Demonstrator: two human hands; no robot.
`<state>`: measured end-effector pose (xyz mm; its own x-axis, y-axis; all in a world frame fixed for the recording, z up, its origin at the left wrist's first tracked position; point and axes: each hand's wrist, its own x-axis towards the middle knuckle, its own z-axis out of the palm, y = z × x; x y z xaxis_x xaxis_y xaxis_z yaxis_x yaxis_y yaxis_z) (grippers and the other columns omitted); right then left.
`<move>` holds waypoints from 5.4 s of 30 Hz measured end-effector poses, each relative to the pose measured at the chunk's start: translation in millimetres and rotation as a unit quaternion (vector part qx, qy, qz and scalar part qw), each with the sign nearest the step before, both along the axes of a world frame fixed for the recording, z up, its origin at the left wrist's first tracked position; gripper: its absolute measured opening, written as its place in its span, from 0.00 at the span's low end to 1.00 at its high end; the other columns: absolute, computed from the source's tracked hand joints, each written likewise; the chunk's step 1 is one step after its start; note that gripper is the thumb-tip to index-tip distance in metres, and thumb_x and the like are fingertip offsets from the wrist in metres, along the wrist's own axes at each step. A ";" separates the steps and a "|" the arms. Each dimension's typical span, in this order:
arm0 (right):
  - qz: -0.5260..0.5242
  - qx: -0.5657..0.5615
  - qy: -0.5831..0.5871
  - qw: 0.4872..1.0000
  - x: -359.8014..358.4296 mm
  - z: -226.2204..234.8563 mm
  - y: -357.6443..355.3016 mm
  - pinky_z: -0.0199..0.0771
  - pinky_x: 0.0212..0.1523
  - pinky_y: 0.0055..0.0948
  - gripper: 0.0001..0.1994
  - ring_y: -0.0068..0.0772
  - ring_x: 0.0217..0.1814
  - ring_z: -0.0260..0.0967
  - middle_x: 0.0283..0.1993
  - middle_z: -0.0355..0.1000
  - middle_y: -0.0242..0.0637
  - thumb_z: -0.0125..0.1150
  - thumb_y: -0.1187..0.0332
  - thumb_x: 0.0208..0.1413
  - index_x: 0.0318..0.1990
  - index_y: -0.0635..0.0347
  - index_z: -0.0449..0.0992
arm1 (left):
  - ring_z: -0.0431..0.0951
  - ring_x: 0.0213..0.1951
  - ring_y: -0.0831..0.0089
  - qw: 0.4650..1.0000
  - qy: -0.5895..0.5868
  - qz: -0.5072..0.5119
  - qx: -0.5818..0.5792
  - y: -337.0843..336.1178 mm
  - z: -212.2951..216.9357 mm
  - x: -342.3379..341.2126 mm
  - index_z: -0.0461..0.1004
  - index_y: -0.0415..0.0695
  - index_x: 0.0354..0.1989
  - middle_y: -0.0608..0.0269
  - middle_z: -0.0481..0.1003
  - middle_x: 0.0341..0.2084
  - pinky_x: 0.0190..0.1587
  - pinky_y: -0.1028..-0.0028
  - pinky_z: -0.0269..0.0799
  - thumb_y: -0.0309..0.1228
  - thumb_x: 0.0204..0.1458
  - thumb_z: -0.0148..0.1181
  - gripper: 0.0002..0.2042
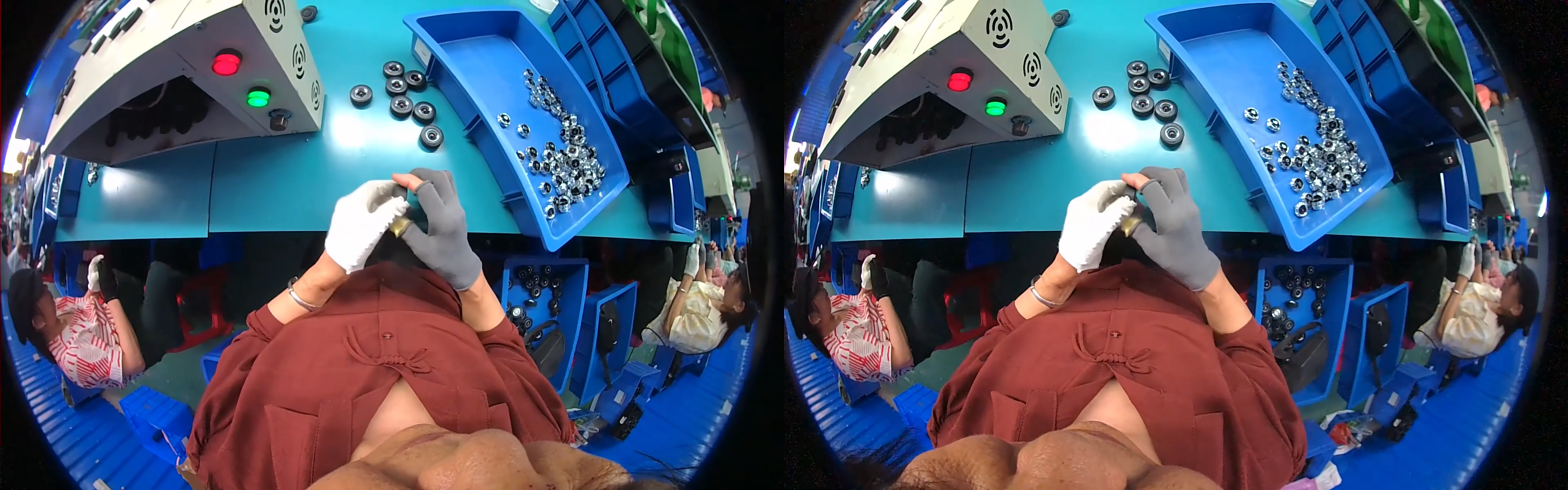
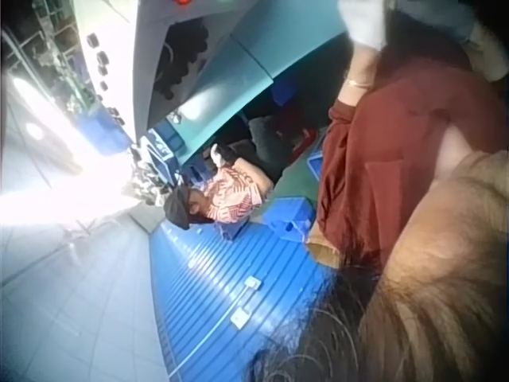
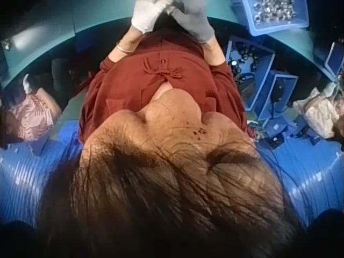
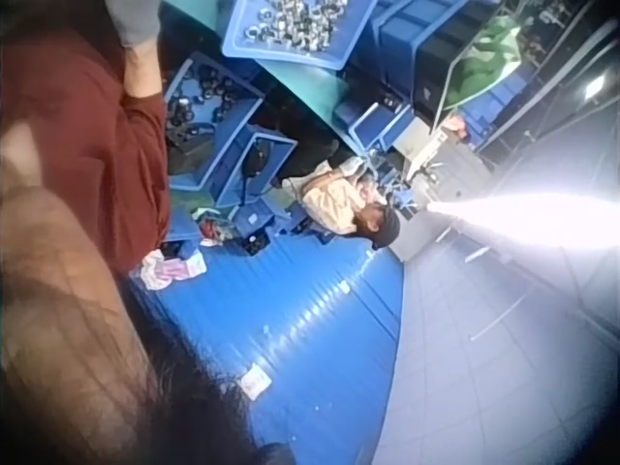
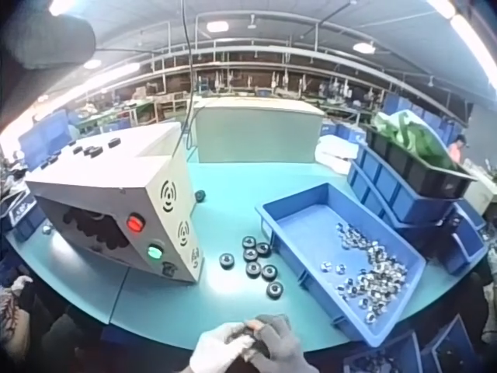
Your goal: Assembling small metal pins into black circular bearing housings and testing them using a specialized machine.
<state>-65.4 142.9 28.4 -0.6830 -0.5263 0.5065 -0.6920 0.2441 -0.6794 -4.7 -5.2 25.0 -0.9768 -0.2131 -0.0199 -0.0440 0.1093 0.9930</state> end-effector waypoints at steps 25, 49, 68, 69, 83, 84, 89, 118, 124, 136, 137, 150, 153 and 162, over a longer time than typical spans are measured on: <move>-0.005 0.005 -0.011 1.000 -3.4 0.1 2.9 0.69 0.43 0.38 0.20 0.45 0.42 0.66 0.41 0.73 0.41 0.67 0.71 0.36 0.42 0.65 0.77 | 0.76 0.44 0.67 0.743 -0.097 -0.074 0.658 11.6 -34.8 -0.3 0.70 0.45 0.51 0.61 0.75 0.44 0.52 0.64 0.74 0.46 0.69 0.47 0.17; 0.017 -0.199 -0.490 0.849 13.9 -5.2 13.3 0.70 0.46 0.18 0.14 0.18 0.44 0.71 0.43 0.75 0.32 0.51 0.74 0.63 0.53 0.71 0.75 | 0.79 0.41 0.74 0.987 0.083 0.033 -0.133 5.3 0.0 4.9 0.75 0.38 0.56 0.61 0.77 0.42 0.48 0.75 0.76 0.23 0.42 0.75 0.28; 0.030 -0.129 -0.377 0.917 2.0 -1.1 12.6 0.70 0.48 0.20 0.17 0.20 0.44 0.71 0.42 0.75 0.33 0.53 0.82 0.54 0.51 0.72 0.79 | 0.76 0.31 0.79 0.969 -0.077 0.001 0.237 -6.0 -7.4 -0.7 0.78 0.35 0.45 0.60 0.80 0.36 0.35 0.78 0.73 0.30 0.61 0.61 0.10; 0.046 -0.145 -0.421 0.894 -2.6 -0.4 14.3 0.71 0.49 0.21 0.17 0.21 0.45 0.72 0.43 0.75 0.33 0.53 0.80 0.56 0.53 0.71 0.78 | 0.76 0.31 0.79 0.968 -0.076 0.001 0.237 -4.8 -12.1 -1.7 0.78 0.35 0.45 0.60 0.80 0.36 0.35 0.78 0.73 0.30 0.61 0.61 0.10; -0.033 -0.177 -0.413 0.893 13.3 6.1 9.8 0.76 0.51 0.23 0.17 0.21 0.50 0.72 0.50 0.75 0.36 0.57 0.82 0.56 0.54 0.71 0.74 | 0.77 0.37 0.76 0.893 -0.078 0.009 0.443 16.6 -22.8 -8.2 0.76 0.36 0.45 0.65 0.77 0.35 0.40 0.76 0.74 0.32 0.65 0.56 0.11; -0.023 -0.161 -0.412 0.896 12.1 6.5 9.9 0.76 0.51 0.22 0.17 0.21 0.50 0.72 0.50 0.75 0.36 0.57 0.82 0.56 0.54 0.71 0.74 | 0.77 0.35 0.78 0.887 -0.050 0.007 0.460 17.3 -29.5 -8.0 0.76 0.35 0.45 0.65 0.77 0.34 0.38 0.77 0.73 0.32 0.65 0.56 0.11; 0.006 -0.170 -0.416 0.893 8.1 1.2 10.2 0.75 0.52 0.23 0.19 0.23 0.51 0.72 0.50 0.76 0.37 0.53 0.84 0.56 0.56 0.71 0.74 | 0.76 0.34 0.77 0.879 -0.064 0.014 0.472 15.4 -23.9 -6.5 0.76 0.35 0.45 0.63 0.77 0.35 0.37 0.76 0.73 0.32 0.65 0.56 0.11; -0.172 0.231 0.035 0.957 -91.7 76.4 141.7 0.71 0.48 0.40 0.12 0.48 0.44 0.72 0.41 0.75 0.46 0.59 0.71 0.54 0.46 0.62 0.79 | 0.74 0.39 0.52 0.834 0.161 0.058 -0.524 -51.2 -64.0 -147.7 0.73 0.41 0.33 0.48 0.72 0.34 0.42 0.58 0.74 0.26 0.46 0.60 0.06; -0.269 0.520 0.100 0.804 -190.4 23.0 238.8 0.69 0.56 0.54 0.22 0.63 0.55 0.67 0.54 0.72 0.50 0.53 0.64 0.58 0.61 0.52 0.69 | 0.77 0.45 0.54 0.892 0.223 0.009 -0.393 -70.7 4.7 -34.2 0.76 0.42 0.45 0.52 0.74 0.44 0.46 0.60 0.75 0.31 0.48 0.68 0.16; -0.154 0.383 -0.054 0.909 -205.8 15.1 206.5 0.71 0.56 0.43 0.18 0.56 0.54 0.72 0.50 0.75 0.51 0.57 0.64 0.55 0.53 0.55 0.76 | 0.72 0.57 0.50 0.791 0.132 0.263 -0.536 -320.4 -42.1 -91.5 0.77 0.42 0.47 0.46 0.74 0.52 0.58 0.58 0.71 0.29 0.58 0.52 0.12; -0.142 0.354 -0.058 0.922 -189.7 24.9 190.6 0.72 0.54 0.39 0.16 0.51 0.53 0.74 0.47 0.76 0.48 0.60 0.69 0.52 0.49 0.57 0.79 | 0.73 0.57 0.51 0.767 0.095 0.259 -0.579 -331.2 -48.6 -105.5 0.77 0.43 0.48 0.47 0.75 0.52 0.59 0.58 0.71 0.28 0.58 0.52 0.12; -0.175 0.264 -0.077 0.945 -134.8 62.4 154.4 0.73 0.49 0.33 0.17 0.44 0.43 0.75 0.51 0.77 0.46 0.60 0.70 0.57 0.54 0.59 0.79 | 0.81 0.47 0.51 0.715 -0.016 0.293 -0.635 -310.9 -7.0 -119.4 0.79 0.44 0.46 0.48 0.80 0.43 0.48 0.57 0.78 0.33 0.59 0.52 0.12; -0.169 0.175 -0.098 0.965 -127.6 58.4 166.7 0.69 0.40 0.25 0.17 0.21 0.34 0.66 0.41 0.78 0.39 0.59 0.70 0.59 0.56 0.60 0.78 | 0.81 0.48 0.51 0.740 -0.044 0.302 -0.599 -308.1 -9.3 -122.2 0.79 0.44 0.45 0.48 0.80 0.43 0.48 0.55 0.78 0.32 0.59 0.52 0.12; -0.156 0.007 -0.225 0.962 -91.6 73.2 149.9 0.66 0.44 0.16 0.19 0.12 0.42 0.64 0.43 0.72 0.24 0.57 0.76 0.59 0.59 0.65 0.76 | 0.79 0.43 0.49 0.798 0.150 0.298 -0.502 -323.6 -29.4 -65.1 0.78 0.41 0.41 0.48 0.79 0.40 0.46 0.60 0.76 0.32 0.53 0.61 0.10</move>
